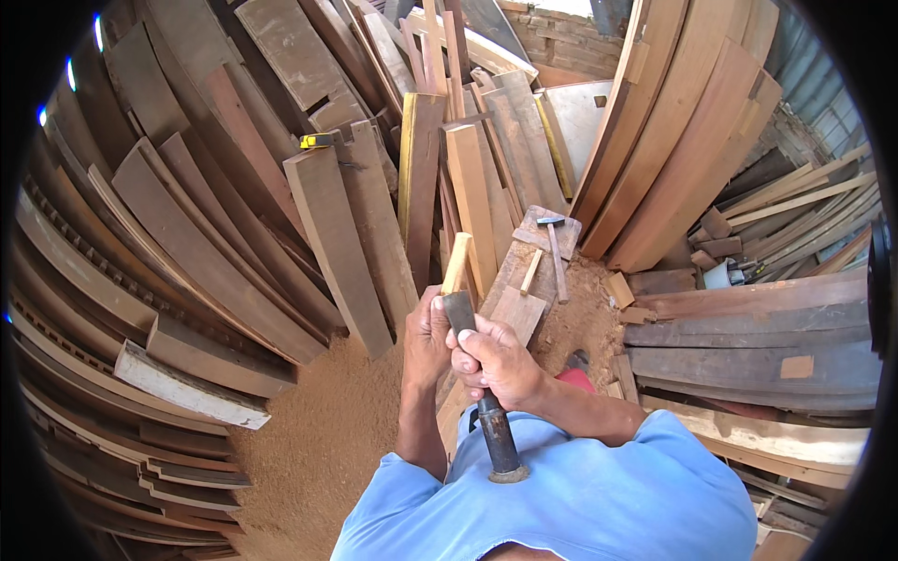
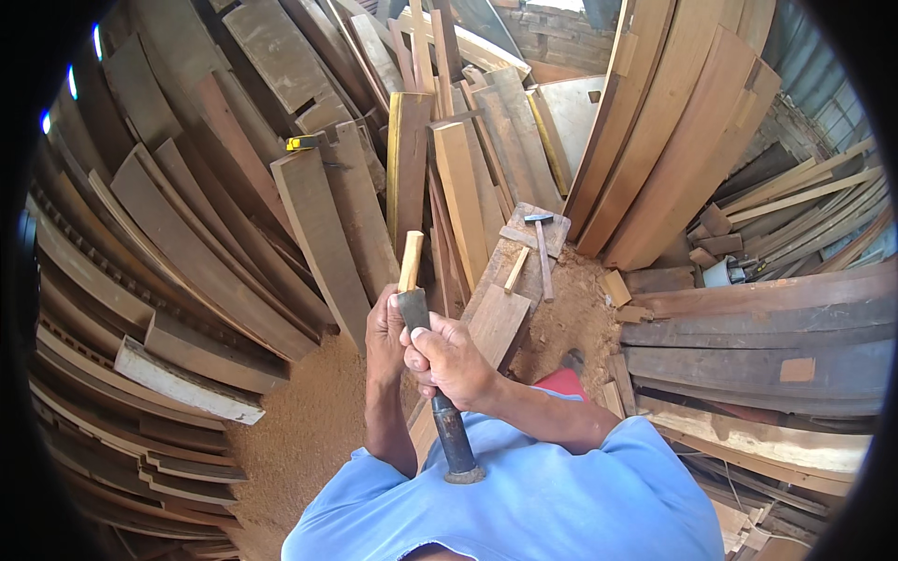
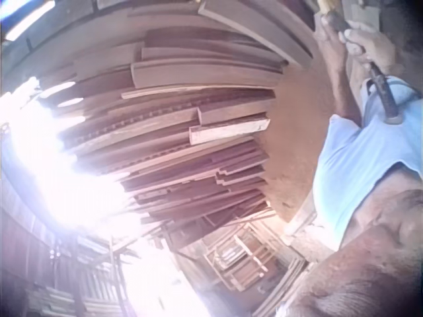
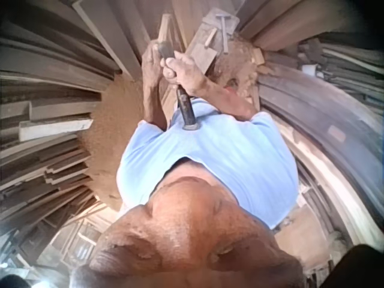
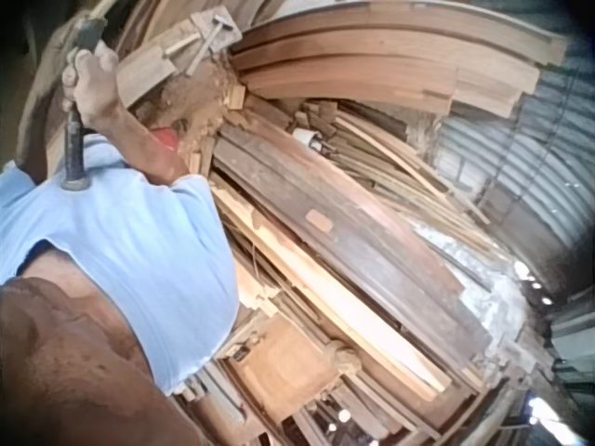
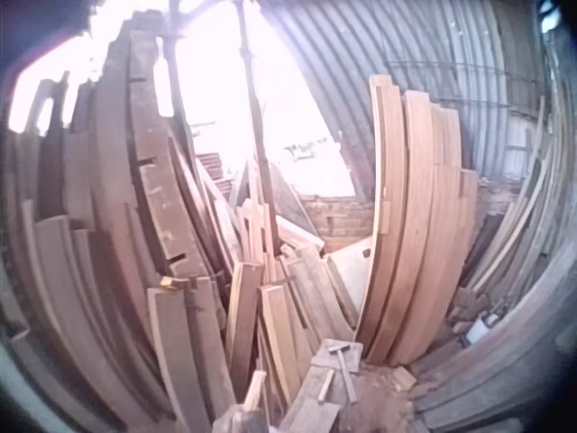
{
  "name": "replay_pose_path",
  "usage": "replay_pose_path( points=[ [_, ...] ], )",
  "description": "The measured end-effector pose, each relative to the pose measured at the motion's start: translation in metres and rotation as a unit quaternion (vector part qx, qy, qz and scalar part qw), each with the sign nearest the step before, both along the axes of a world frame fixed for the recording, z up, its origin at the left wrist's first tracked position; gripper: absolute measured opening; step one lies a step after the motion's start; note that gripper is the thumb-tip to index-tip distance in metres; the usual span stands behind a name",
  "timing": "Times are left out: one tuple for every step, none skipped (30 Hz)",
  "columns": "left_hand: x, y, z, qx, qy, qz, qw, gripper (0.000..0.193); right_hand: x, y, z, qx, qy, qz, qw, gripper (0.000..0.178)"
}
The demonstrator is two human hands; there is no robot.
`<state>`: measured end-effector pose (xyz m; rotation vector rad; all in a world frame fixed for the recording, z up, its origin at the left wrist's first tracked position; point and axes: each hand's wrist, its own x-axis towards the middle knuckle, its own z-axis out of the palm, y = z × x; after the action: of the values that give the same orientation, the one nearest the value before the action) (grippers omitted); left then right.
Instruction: The person shapes small wooden pegs using a chisel and a hammer on a large wood plank. They insert a wooden peg into a hole in the plank, tap it with the hammer, and then use the chisel to shave thin layers from the surface of the peg.
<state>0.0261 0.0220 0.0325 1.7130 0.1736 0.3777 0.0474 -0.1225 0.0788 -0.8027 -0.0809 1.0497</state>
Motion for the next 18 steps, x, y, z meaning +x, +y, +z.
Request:
replay_pose_path(
  points=[
    [-0.001, -0.010, 0.003, 0.017, 0.019, -0.022, 0.999, 0.039, 0.003, -0.006, -0.004, 0.000, -0.016, -0.045, 0.999, 0.015],
    [-0.004, -0.019, 0.000, 0.034, 0.037, -0.044, 0.998, 0.039, 0.005, -0.016, -0.002, -0.003, -0.055, -0.064, 0.996, 0.016],
    [-0.021, -0.032, -0.014, 0.052, 0.015, -0.091, 0.994, 0.039, 0.004, -0.025, 0.014, 0.003, -0.098, -0.074, 0.992, 0.016],
    [-0.040, -0.034, -0.036, 0.038, 0.034, -0.095, 0.994, 0.039, 0.002, -0.031, 0.026, 0.014, -0.137, -0.082, 0.987, 0.017],
    [-0.061, -0.035, -0.058, 0.025, 0.053, -0.092, 0.994, 0.039, -0.001, -0.031, 0.030, 0.025, -0.158, -0.094, 0.983, 0.018],
    [-0.069, -0.031, -0.079, -0.031, 0.102, -0.046, 0.993, 0.039, -0.003, -0.028, 0.030, 0.026, -0.161, -0.105, 0.981, 0.018],
    [-0.077, -0.026, -0.100, -0.088, 0.150, 0.003, 0.985, 0.039, -0.006, -0.025, 0.031, 0.027, -0.164, -0.115, 0.979, 0.018],
    [-0.065, -0.023, -0.077, -0.190, 0.141, 0.030, 0.971, 0.039, -0.007, -0.029, 0.026, 0.015, -0.162, -0.129, 0.978, 0.018],
    [-0.052, -0.020, -0.054, -0.231, 0.132, 0.034, 0.963, 0.041, -0.003, -0.027, 0.018, -0.008, -0.124, -0.130, 0.984, 0.017],
    [-0.040, -0.015, -0.037, -0.266, 0.120, 0.041, 0.956, 0.043, -0.002, -0.025, 0.009, -0.010, -0.086, -0.120, 0.989, 0.017],
    [-0.031, -0.009, -0.031, -0.270, 0.091, 0.020, 0.958, 0.043, 0.001, -0.018, 0.001, -0.003, -0.053, -0.104, 0.993, 0.017],
    [-0.022, -0.005, -0.027, -0.276, 0.061, -0.004, 0.959, 0.044, 0.004, -0.012, -0.005, 0.002, -0.022, -0.089, 0.996, 0.017],
    [-0.015, -0.001, -0.024, -0.282, 0.033, -0.028, 0.959, 0.045, 0.006, -0.006, -0.007, 0.019, -0.015, -0.065, 0.998, 0.016],
    [-0.008, 0.000, -0.019, -0.250, 0.023, -0.016, 0.968, 0.044, 0.008, -0.001, -0.006, 0.031, -0.007, -0.057, 0.998, 0.016],
    [-0.001, -0.001, -0.013, -0.219, 0.015, -0.006, 0.976, 0.043, 0.010, 0.004, -0.006, 0.042, 0.003, -0.052, 0.998, 0.015],
    [0.005, -0.002, -0.009, -0.188, 0.008, 0.002, 0.982, 0.043, 0.013, 0.008, -0.005, 0.054, 0.013, -0.049, 0.997, 0.015],
    [0.010, 0.000, -0.005, -0.184, 0.006, 0.002, 0.983, 0.042, 0.015, 0.011, -0.004, 0.055, 0.016, -0.052, 0.997, 0.014],
    [0.012, 0.002, -0.001, -0.153, 0.006, 0.011, 0.988, 0.042, 0.013, 0.013, -0.002, 0.054, 0.014, -0.040, 0.998, 0.013]
  ],
)
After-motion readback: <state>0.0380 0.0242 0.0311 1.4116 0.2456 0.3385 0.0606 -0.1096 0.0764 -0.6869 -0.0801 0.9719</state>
